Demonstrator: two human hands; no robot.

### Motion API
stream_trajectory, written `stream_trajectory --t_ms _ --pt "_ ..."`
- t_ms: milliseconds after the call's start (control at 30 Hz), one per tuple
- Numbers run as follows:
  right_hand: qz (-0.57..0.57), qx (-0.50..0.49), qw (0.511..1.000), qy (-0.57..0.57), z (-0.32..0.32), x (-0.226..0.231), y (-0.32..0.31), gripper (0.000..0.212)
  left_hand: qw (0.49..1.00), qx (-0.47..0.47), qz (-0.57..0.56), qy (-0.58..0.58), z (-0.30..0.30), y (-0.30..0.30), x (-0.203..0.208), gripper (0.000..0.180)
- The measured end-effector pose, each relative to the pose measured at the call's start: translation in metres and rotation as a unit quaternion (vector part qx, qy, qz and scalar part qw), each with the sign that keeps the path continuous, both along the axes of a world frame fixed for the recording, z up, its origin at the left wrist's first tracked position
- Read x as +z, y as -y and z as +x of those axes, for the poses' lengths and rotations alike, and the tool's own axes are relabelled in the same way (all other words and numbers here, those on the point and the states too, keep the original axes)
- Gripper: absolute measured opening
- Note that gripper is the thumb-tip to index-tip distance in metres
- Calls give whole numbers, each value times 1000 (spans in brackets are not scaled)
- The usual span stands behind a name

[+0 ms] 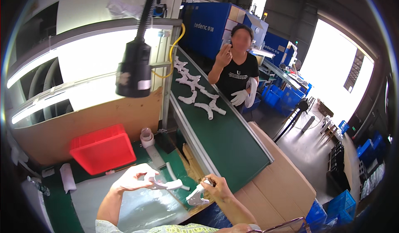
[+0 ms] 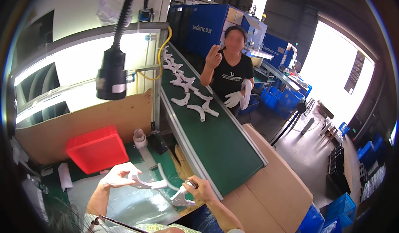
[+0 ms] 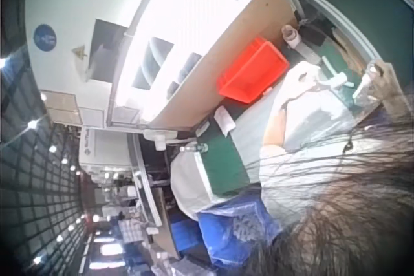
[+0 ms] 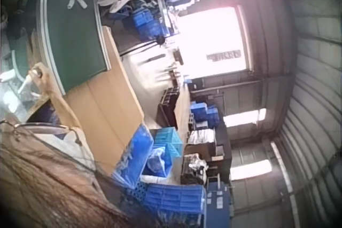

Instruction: The person picks up plastic parts from a conveyor belt, trims them with a small blade, applies paste to the parts using a stick, and places them into a bin.

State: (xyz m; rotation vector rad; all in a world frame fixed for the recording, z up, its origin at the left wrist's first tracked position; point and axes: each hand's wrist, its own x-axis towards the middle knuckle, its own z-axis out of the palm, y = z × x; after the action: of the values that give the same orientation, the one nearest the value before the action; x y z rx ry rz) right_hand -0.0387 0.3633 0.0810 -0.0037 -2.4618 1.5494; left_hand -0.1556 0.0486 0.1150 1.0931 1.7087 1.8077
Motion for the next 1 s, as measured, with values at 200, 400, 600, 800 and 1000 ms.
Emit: stream_trajectory --t_ms 200,400,600,800,1000 --pt "-45 -26 998 24 20 -25 88 20 994 -20 95 40 47 72 -15 39" --pt "16 -11 997 78 44 -64 167 30 981 -147 -32 123 76 84 -64 43" --pt "-35 -63 995 66 46 -77 176 27 957 -124 34 260 70 66 -95 43" --pt "-52 -105 991 65 46 -96 175 16 980 -48 21 194 99 29 -110 45" --pt "-137 -157 973 104 50 -118 170 15 964 185 -139 -131 126 15 -116 67"
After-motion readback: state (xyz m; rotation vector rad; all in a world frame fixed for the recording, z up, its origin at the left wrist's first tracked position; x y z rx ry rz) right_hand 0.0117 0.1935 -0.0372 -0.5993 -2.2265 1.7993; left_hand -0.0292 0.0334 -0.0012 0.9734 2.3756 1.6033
